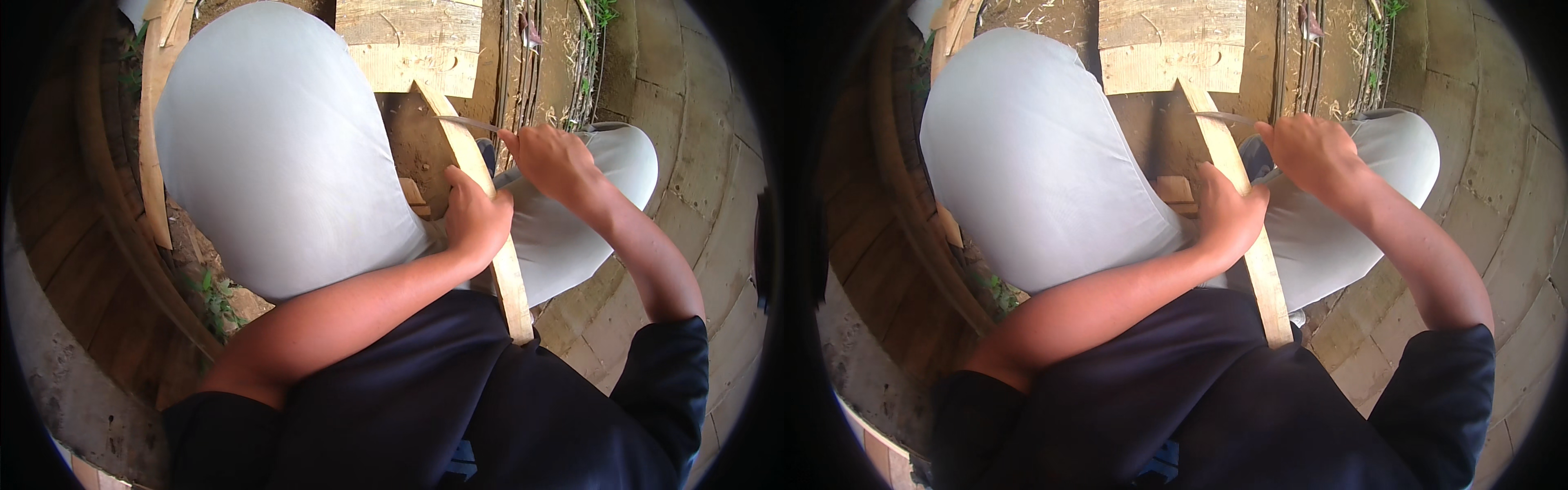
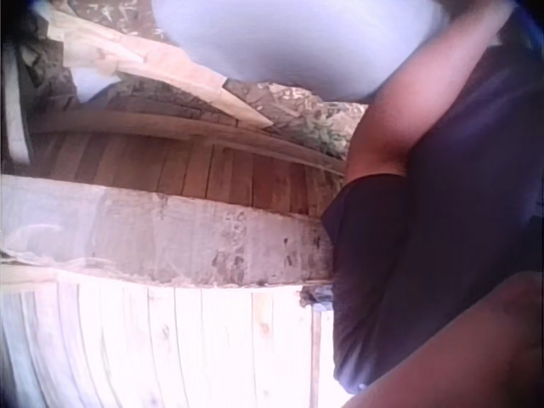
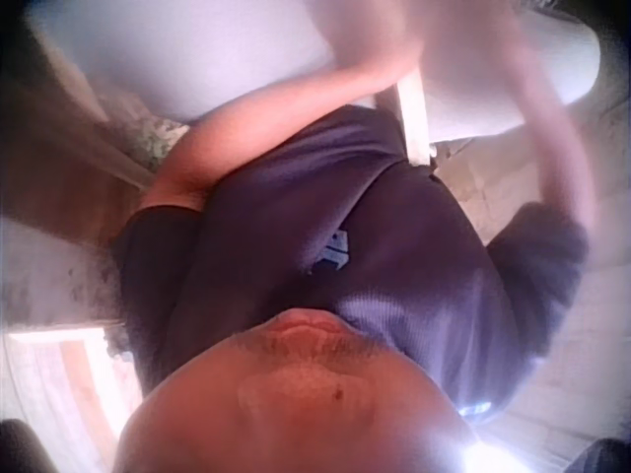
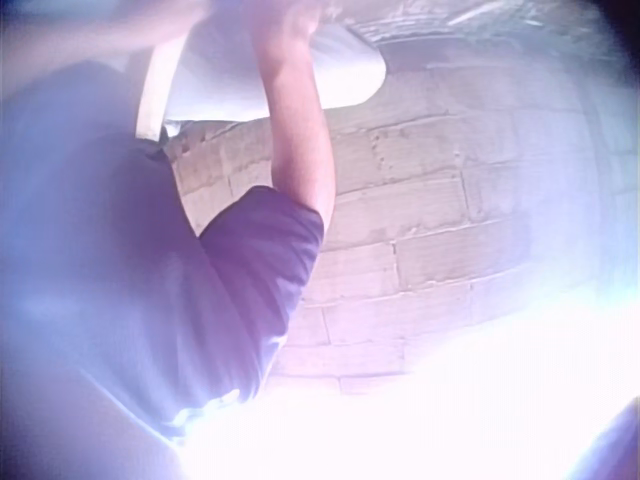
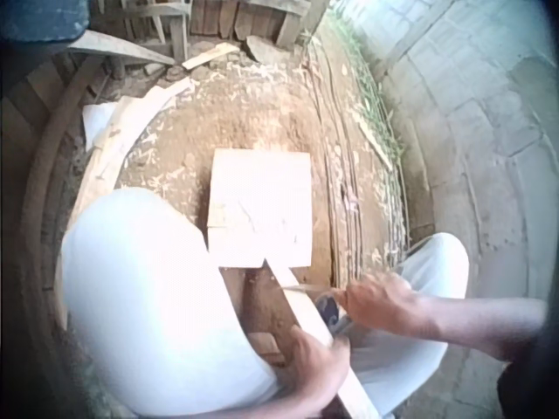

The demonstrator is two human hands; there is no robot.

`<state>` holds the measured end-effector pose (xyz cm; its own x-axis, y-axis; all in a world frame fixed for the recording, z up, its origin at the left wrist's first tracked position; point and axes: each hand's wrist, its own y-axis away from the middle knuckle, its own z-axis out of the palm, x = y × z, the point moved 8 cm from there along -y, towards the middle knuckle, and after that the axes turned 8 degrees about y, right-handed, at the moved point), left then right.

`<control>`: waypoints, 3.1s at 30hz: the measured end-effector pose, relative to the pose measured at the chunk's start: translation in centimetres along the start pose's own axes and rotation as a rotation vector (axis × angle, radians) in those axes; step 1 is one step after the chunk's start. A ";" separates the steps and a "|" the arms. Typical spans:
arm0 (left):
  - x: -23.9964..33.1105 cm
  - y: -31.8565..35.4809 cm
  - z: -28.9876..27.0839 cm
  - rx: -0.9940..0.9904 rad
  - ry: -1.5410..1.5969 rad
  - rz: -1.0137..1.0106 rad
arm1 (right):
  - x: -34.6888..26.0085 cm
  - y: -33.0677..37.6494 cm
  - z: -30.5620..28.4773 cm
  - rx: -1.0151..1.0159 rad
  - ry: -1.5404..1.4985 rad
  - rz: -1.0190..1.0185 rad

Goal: The person sits on the ground and uses a knife to carve a long wooden plank. They repeatedly shave thin layers from the wood's surface, occasionally pausing to inspect the piece before continuing.

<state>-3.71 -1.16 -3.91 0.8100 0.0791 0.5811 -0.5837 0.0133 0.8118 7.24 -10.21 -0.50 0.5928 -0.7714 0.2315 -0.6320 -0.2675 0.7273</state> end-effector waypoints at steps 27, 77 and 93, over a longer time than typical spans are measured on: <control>-0.4 -0.6 0.2 -0.004 0.097 0.058 | -2.3 1.9 0.4 -0.079 0.059 -0.012; 2.4 1.2 -0.1 0.007 0.094 0.234 | 6.9 -4.8 -0.8 -0.009 -0.455 0.272; 10.2 9.8 4.0 -0.235 0.028 0.773 | 13.9 0.3 -17.1 0.219 -1.721 -0.125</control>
<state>-0.92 -4.22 10.22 0.1729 0.1768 0.9689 -0.9773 0.1533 0.1465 23.80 -11.12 13.95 -0.4333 -0.3845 -0.8151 -0.7641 -0.3229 0.5585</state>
